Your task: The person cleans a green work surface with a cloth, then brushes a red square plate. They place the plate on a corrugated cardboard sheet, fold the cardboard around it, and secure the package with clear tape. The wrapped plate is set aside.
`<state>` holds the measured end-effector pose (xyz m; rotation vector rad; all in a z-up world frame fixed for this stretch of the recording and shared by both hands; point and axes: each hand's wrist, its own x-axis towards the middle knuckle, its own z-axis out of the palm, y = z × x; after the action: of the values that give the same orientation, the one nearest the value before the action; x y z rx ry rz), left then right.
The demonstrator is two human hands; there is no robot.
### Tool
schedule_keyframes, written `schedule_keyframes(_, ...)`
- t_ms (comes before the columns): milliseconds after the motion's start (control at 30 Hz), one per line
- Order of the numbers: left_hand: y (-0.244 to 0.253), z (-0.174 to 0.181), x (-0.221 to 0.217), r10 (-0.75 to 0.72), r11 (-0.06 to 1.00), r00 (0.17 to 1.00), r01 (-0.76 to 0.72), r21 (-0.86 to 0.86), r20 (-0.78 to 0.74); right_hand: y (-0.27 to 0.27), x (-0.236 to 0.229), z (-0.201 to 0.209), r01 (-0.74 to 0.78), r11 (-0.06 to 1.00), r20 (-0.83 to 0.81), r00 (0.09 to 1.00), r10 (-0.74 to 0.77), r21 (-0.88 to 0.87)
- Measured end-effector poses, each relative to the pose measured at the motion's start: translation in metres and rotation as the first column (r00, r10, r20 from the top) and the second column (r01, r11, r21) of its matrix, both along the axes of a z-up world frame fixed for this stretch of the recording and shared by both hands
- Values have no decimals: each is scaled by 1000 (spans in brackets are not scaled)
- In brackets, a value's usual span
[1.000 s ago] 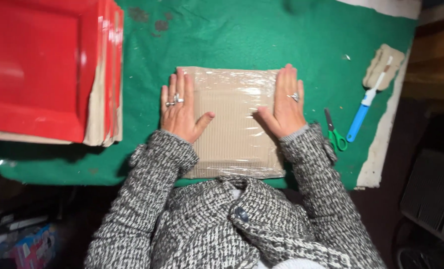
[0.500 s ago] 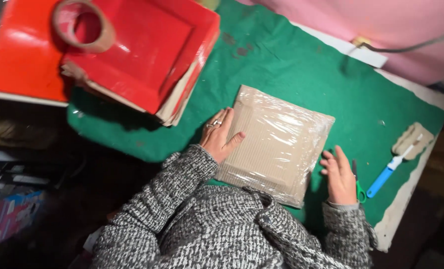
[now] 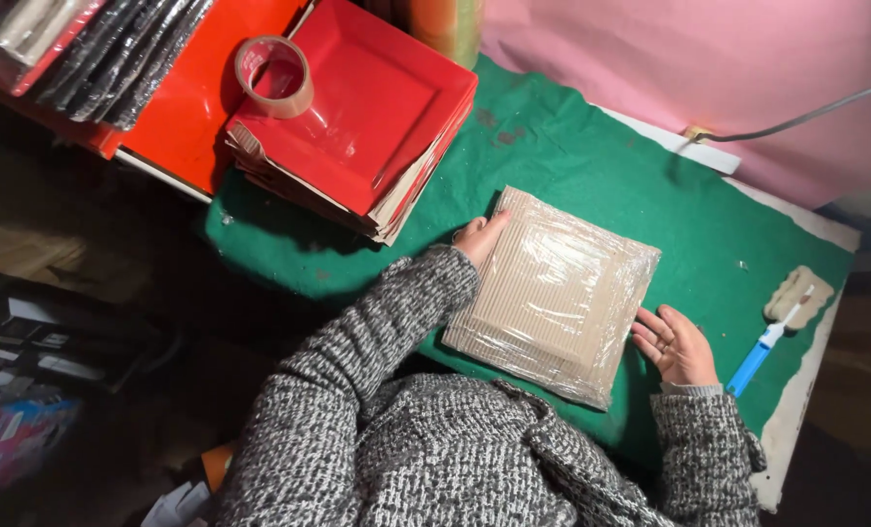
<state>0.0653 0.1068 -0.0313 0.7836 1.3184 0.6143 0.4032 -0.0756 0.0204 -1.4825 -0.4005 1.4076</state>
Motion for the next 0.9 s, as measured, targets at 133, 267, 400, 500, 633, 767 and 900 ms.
schedule_keyframes(133, 7, -25, 11, -18, 984, 998, 6, 178, 65, 1, 1, -1, -18, 1000, -7, 1000, 18, 23)
schedule_keyframes(267, -16, 7, 14, 61, 942, 991, -17, 336, -121, 3, 7, -27, -57, 998, 50, 997, 56, 21)
schedule_keyframes(400, -33, 38, 14, 126, 853, 976, -15, 522, -178, 8, 5, -42, -214, 977, 192, 959, 207, 17)
schedule_keyframes(500, -43, 65, 13, 66, 759, 997, -17, 651, -51, 7, -2, -36, -259, 961, 164, 956, 242, 93)
schedule_keyframes(633, -55, 112, 4, -120, 686, 961, -100, 721, 247, -15, 5, -27, -159, 964, 14, 987, 159, 212)
schedule_keyframes(767, -51, 162, -31, -200, 437, 980, 83, 896, 8, -13, -34, 58, -156, 825, 211, 976, 46, 543)
schedule_keyframes(900, -33, 171, -65, -438, 264, 898, 183, 947, -51, 10, -45, 90, -471, 478, 628, 737, -249, 742)
